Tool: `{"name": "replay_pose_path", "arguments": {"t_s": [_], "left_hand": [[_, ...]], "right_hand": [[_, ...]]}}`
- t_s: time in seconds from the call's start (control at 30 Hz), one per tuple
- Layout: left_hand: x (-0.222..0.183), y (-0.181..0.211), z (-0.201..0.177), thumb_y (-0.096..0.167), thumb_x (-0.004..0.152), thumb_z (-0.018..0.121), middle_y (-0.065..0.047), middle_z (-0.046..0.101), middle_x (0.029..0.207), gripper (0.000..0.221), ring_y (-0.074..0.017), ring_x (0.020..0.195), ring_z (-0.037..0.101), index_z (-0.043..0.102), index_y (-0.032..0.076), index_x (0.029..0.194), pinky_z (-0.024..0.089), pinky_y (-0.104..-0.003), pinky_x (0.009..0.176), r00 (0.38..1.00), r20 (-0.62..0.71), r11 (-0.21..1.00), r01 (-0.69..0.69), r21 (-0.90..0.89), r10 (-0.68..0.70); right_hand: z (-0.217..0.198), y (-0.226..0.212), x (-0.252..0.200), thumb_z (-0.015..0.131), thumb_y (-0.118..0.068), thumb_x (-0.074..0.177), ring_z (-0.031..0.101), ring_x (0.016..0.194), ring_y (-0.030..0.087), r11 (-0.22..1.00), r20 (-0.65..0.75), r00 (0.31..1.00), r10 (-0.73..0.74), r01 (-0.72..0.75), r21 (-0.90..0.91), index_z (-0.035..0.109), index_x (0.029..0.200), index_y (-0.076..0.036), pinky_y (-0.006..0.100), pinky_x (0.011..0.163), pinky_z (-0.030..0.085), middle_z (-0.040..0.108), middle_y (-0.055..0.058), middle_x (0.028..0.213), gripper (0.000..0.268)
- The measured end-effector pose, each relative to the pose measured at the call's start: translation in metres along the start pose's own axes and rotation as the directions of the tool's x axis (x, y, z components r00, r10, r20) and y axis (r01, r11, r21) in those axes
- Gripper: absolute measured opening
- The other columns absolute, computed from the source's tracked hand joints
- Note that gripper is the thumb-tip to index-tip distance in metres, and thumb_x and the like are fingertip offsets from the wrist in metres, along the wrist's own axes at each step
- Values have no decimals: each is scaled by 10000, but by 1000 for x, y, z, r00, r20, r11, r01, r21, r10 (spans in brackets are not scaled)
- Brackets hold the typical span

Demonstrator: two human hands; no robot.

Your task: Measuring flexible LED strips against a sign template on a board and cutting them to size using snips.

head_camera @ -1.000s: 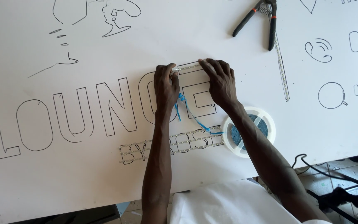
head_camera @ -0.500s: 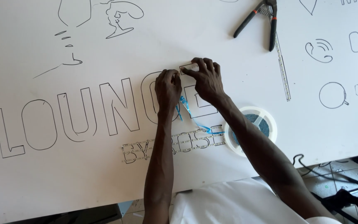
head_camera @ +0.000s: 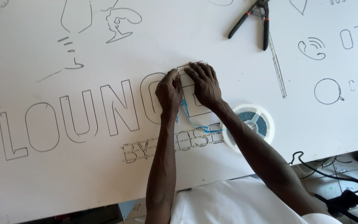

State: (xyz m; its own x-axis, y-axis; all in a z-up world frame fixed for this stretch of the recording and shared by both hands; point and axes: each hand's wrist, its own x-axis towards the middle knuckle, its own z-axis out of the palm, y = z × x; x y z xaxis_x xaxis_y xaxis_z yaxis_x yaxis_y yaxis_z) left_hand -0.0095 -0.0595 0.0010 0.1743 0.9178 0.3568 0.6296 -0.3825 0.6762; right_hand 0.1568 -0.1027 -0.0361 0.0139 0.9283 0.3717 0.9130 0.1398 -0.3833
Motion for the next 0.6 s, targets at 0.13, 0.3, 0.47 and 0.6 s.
{"name": "replay_pose_path", "arguments": {"t_s": [0.13,0.3,0.47,0.6], "left_hand": [[-1,-5,2,246,1154,643,-3,765,817,207,-210,794,798,798,149,1248,635,-402,831,999,0,999,41,0,-41],[-2,-11,6,319,1164,672,-13,798,854,222,-206,785,807,819,162,1215,632,-383,787,1000,5,1000,21,21,-21],[2,-8,7,332,1152,696,-31,802,849,241,-224,774,809,837,139,1181,638,-396,759,999,16,998,36,52,-37],[1,-8,8,297,1129,708,-3,742,764,202,-209,736,784,818,142,1198,631,-386,756,1000,-1,998,24,53,-24]], "right_hand": [[-1,-3,-2,524,29,1093,486,1570,355,1000,10,1000,7,-8,12,692,1590,-265,577,1324,342,579,43,1677,602],[2,-1,-2,554,38,1075,480,1571,353,999,17,1000,10,-9,-34,693,1590,-280,580,1323,348,559,28,1690,621],[4,-4,2,559,82,1043,495,1546,380,997,13,1000,-10,11,-72,670,1613,-341,601,1311,358,556,47,1655,718],[-5,-7,10,670,38,974,520,1477,370,993,65,998,-13,21,-118,713,1544,-349,583,1207,437,546,40,1613,691]]}}
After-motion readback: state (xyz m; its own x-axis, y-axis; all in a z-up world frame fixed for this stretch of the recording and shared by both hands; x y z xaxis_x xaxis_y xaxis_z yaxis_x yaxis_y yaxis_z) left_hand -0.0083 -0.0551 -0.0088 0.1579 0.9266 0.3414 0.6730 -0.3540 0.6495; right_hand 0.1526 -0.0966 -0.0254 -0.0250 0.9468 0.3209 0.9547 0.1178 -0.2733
